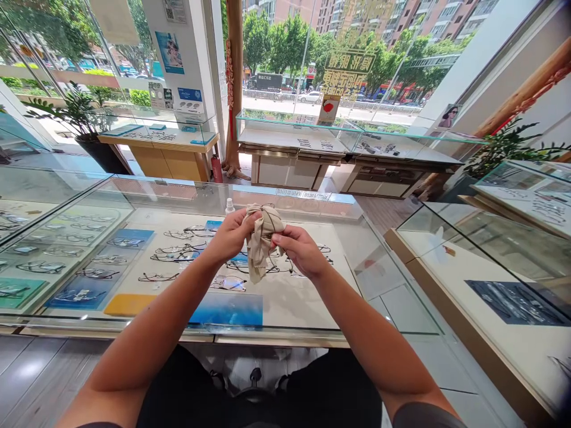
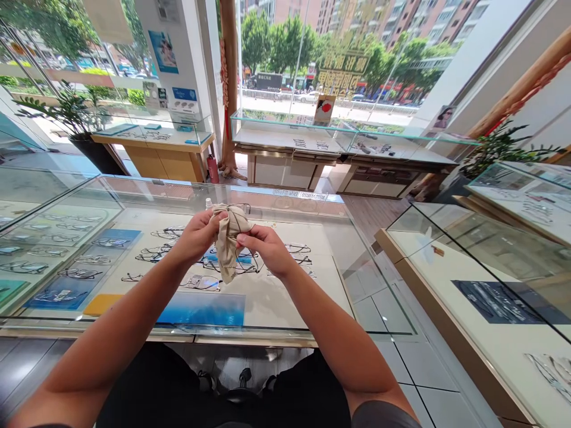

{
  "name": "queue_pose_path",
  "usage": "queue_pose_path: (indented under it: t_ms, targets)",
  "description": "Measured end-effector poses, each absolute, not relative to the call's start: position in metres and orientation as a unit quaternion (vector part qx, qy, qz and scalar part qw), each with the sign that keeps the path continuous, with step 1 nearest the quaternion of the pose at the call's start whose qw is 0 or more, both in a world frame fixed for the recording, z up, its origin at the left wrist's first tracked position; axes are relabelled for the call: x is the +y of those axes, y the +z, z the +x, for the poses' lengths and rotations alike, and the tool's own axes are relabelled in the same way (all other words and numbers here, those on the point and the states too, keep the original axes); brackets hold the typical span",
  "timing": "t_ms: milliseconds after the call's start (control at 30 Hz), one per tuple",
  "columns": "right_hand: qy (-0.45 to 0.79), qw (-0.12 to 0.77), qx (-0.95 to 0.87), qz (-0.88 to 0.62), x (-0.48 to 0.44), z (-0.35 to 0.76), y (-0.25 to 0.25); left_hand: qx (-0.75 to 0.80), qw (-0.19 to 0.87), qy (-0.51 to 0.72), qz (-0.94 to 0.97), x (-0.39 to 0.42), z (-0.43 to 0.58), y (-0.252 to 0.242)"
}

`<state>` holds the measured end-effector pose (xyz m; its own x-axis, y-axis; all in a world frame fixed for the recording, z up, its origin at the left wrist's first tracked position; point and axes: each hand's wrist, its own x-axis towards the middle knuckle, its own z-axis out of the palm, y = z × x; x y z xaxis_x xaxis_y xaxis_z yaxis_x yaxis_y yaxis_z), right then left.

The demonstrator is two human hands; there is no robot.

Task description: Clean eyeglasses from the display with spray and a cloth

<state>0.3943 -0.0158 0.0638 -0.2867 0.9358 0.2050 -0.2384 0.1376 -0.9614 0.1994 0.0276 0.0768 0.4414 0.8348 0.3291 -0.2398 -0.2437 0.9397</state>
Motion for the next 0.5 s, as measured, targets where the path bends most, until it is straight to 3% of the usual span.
queue_pose_path:
  t_ms: [167,333,500]
  targets:
    - [0.620,0.502,-0.515,-0.313,-0.017,0.400,0.071,0.185,0.601,0.421,0.653,0.030,0.191,0.082]
    - [0.644,0.480,-0.520,-0.290,-0.016,0.395,0.066,0.210,0.590,0.467,0.624,0.023,0.202,0.081]
    - [0.637,0.470,-0.541,-0.286,-0.016,0.386,0.060,0.275,0.515,0.529,0.615,0.019,0.209,0.076]
